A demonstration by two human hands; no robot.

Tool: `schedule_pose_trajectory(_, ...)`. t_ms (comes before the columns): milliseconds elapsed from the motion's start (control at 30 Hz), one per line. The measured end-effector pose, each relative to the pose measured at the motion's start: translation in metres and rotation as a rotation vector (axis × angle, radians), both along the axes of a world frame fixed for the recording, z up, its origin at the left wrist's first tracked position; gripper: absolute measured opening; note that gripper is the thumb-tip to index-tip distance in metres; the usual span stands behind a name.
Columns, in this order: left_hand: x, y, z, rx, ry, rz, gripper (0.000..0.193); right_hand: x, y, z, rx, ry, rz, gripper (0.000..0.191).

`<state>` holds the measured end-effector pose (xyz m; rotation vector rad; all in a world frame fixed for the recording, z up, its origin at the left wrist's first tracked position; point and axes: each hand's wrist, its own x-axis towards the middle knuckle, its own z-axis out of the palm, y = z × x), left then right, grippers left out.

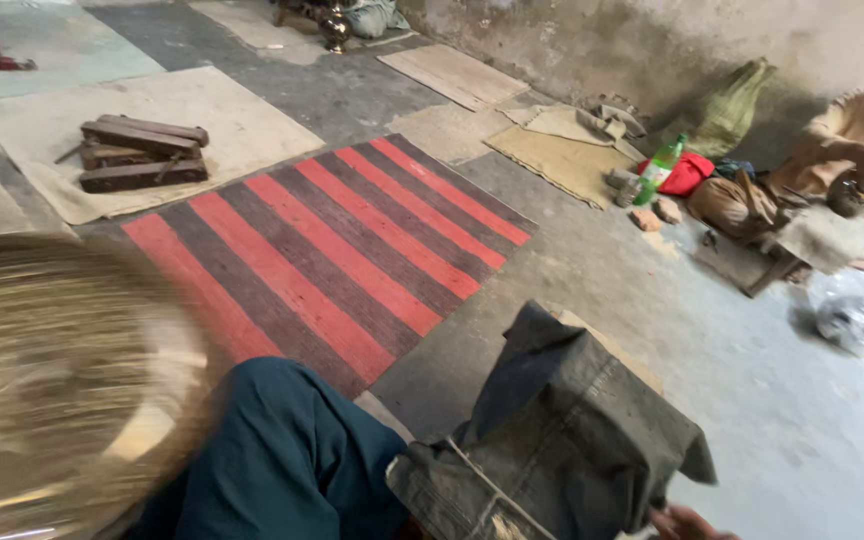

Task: The person sits on the floor with an engraved brass plate resting on a cloth pad and hammers a punch tool with a wooden mallet to emboss decorative patterns into the plate. They reposition the plate, hold a string across it as a guide, apply a red marking stick to the surface, and continue hammering around the design.

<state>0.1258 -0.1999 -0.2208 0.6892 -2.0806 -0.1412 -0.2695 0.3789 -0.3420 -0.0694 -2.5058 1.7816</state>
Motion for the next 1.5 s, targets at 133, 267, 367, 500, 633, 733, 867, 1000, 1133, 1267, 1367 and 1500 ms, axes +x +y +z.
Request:
schedule_pose_trajectory(133,-0.075,0.106,0.046,0.079,0.152,-0.389,0.025,0.092,-0.044,-0.024,-0.675,-0.117,0.486,0.094)
schedule_pose_trajectory(267,-0.139,0.21,0.058,0.41,0.183,-0.739,0.029,0.186,-0.087,-0.036,-0.993,0.066,0.28,0.094)
schedule_pose_trajectory(367,-0.162,0.258,0.054,0.534,0.043,-0.828,0.035,0.213,-0.087,-0.014,-1.148,-0.013,-0.006,0.087)
schedule_pose_trajectory(500,-0.169,0.29,0.044,0.327,0.165,-0.957,0.036,0.236,-0.078,0.023,-1.074,0.237,-0.065,0.075)
schedule_pose_trajectory(633,-0.161,0.309,0.034,-0.462,0.183,-0.936,0.047,0.253,-0.075,0.048,-1.079,0.268,-0.21,0.078)
schedule_pose_trajectory(733,-0.167,0.323,0.031,-0.455,0.033,-1.097,0.063,0.258,-0.08,0.057,-1.051,0.207,-0.254,0.081)
schedule_pose_trajectory(867,-0.196,0.333,0.028,-0.367,-0.015,-1.194,0.073,0.252,-0.09,0.062,-0.909,0.319,-0.161,0.082)
schedule_pose_trajectory(1000,-0.172,0.347,0.002,-0.486,-0.174,-1.559,0.066,0.252,-0.074,0.056,-0.87,0.24,-0.14,0.082)
schedule_pose_trajectory(1133,-0.161,0.346,-0.011,-0.545,-0.3,-1.815,0.064,0.251,-0.045,0.031,-0.921,0.236,-0.134,0.08)
schedule_pose_trajectory(1267,-0.198,0.342,0.015,-0.697,-0.139,-1.699,0.065,0.247,-0.018,0.006,-0.854,0.215,-0.143,0.078)
schedule_pose_trajectory(1367,-0.213,0.345,0.034,-0.561,-0.062,-1.427,0.07,0.247,-0.006,0.006,-0.769,0.286,-0.073,0.08)
schedule_pose_trajectory(1500,-0.184,0.38,0.027,-0.494,-0.121,-1.613,0.067,0.241,-0.006,0.04,-0.824,0.29,-0.105,0.082)
